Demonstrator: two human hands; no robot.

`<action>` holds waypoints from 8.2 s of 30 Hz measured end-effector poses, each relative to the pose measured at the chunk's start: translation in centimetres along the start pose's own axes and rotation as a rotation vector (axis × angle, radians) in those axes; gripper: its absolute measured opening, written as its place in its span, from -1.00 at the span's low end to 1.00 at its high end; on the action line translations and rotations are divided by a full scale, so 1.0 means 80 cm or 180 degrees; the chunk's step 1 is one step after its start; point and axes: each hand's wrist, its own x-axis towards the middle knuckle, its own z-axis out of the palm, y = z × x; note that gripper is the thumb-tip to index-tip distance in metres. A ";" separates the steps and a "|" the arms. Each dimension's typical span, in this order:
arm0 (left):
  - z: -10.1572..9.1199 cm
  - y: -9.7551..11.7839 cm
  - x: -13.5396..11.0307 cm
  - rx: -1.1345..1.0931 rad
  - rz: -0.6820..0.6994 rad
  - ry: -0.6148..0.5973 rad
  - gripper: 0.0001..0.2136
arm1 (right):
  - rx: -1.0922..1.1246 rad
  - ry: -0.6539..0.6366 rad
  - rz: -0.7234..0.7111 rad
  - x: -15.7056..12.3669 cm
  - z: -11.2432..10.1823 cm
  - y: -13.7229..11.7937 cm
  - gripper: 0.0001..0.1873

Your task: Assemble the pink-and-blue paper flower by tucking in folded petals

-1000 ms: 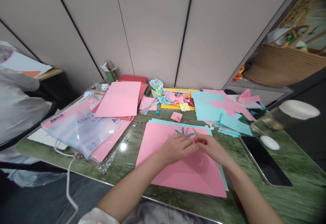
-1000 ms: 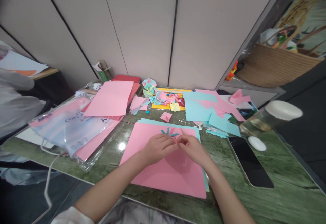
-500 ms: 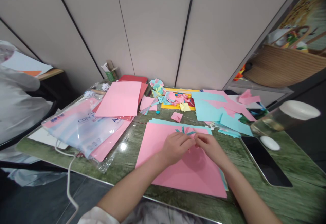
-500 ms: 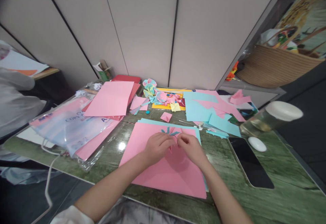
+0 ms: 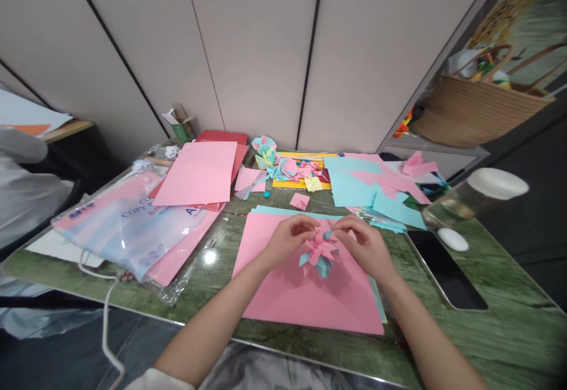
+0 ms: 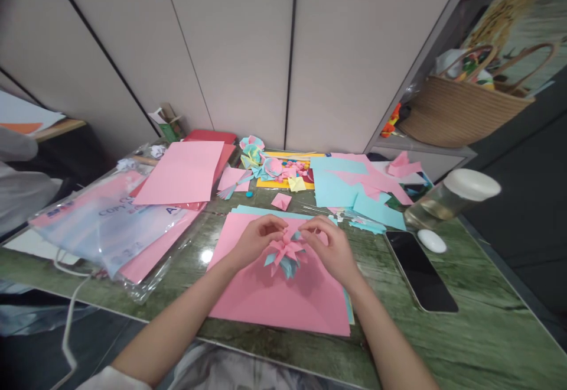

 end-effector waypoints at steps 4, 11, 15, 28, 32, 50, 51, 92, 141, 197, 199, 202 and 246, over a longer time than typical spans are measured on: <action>-0.002 0.001 0.001 -0.0330 -0.0150 -0.0263 -0.88 | -0.0199 -0.0208 -0.0216 -0.001 0.004 -0.005 -0.83; -0.002 -0.002 0.002 -0.0613 -0.0423 -0.0412 -0.82 | -0.0133 -0.0577 -0.0002 0.000 0.004 -0.007 -0.87; -0.005 -0.011 0.005 -0.0616 -0.0573 -0.0497 -0.83 | -0.0059 -0.0671 0.0431 -0.002 0.005 -0.008 -0.84; -0.007 -0.013 0.006 -0.0599 -0.0738 -0.0320 -0.82 | 0.0537 -0.0579 0.0780 -0.002 0.017 -0.003 -0.79; -0.007 -0.011 0.006 -0.0603 -0.0796 -0.0314 -0.85 | 0.0515 -0.0533 0.0613 -0.002 0.018 -0.003 -0.85; -0.014 -0.016 0.007 -0.0573 -0.0946 -0.0710 -0.79 | 0.0274 -0.1022 0.0798 0.000 0.017 0.007 -0.81; -0.014 -0.012 0.007 -0.0572 -0.0948 -0.0717 -0.77 | 0.0265 -0.1054 0.0794 0.000 0.018 0.007 -0.81; -0.004 -0.021 0.005 0.0162 -0.0827 -0.0206 -0.89 | -0.0203 -0.0794 0.0502 -0.003 0.027 0.005 -0.90; -0.016 -0.014 0.029 0.0804 -0.1073 -0.1367 -0.81 | 0.0630 -0.2078 0.1327 0.029 0.003 0.028 -0.80; -0.016 -0.015 0.020 0.0952 -0.1334 -0.1370 -0.89 | 0.0312 -0.1766 0.1304 0.007 0.018 0.030 -0.92; -0.017 -0.015 0.020 0.0893 -0.1334 -0.1470 -0.88 | 0.0233 -0.1740 0.1247 0.006 0.019 0.029 -0.93; -0.018 -0.014 0.020 0.0862 -0.1355 -0.1495 -0.90 | 0.0071 -0.1675 0.1128 0.004 0.020 0.027 -0.95; -0.011 0.019 0.007 0.1231 -0.0396 -0.1124 -0.69 | -0.0413 -0.0688 0.0033 0.000 0.007 0.016 -0.88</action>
